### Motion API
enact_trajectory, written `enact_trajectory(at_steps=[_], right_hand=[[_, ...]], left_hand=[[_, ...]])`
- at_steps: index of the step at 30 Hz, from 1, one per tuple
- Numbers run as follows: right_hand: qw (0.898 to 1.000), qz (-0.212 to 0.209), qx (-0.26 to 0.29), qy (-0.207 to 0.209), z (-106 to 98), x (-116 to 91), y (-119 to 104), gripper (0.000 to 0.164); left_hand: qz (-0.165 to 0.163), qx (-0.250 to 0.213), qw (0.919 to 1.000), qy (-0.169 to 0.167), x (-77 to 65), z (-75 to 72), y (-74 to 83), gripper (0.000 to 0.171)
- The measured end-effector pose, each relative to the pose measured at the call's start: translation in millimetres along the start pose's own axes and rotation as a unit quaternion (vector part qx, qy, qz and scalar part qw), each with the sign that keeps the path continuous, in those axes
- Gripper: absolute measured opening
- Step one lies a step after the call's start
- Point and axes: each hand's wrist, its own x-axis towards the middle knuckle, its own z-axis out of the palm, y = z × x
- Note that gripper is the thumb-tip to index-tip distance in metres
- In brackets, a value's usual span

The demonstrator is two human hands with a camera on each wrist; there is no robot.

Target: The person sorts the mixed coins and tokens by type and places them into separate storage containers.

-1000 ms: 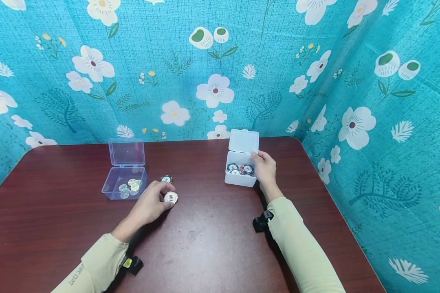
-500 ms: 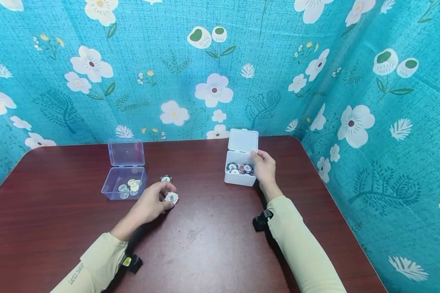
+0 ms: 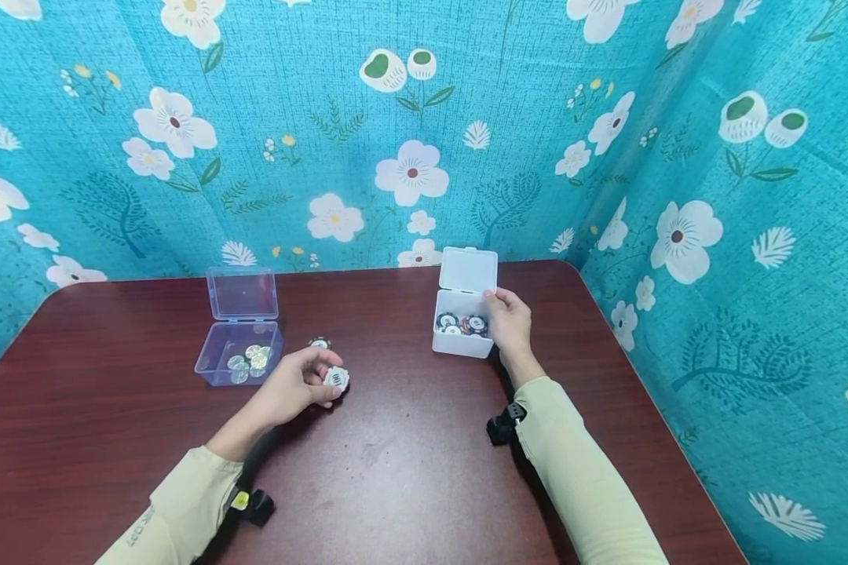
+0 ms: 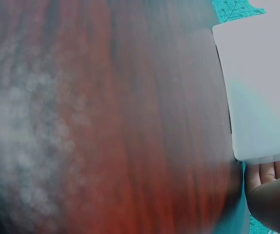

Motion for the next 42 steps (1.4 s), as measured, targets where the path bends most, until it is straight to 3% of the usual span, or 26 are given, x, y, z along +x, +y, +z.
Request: enact_trajectory(at_steps=[14,22,33,42], right_hand=[[1.0,-0.001,0.006,0.003,-1.4,-0.2,0.0,0.043],[1.0,-0.003,0.01,0.007,0.1,-0.1,-0.6,0.041],[1.0,-0.003,0.015,0.01,1.7,0.9,1.6,0.041],[1.0,-0.004,0.011,0.01,1.5,1.1,1.7,0.041]], left_hand=[[-0.001,-0.093,0.9955,0.015,9.5,13.3,15.3,0.043],[0.009,-0.118,0.9928,0.021,17.9,24.8,20.7,0.043],[0.033,-0.176,0.9833,0.032,29.9,44.9,30.7,0.043],[0.034,-0.209,0.9766,0.037,39.2,60.4,35.5,0.044]])
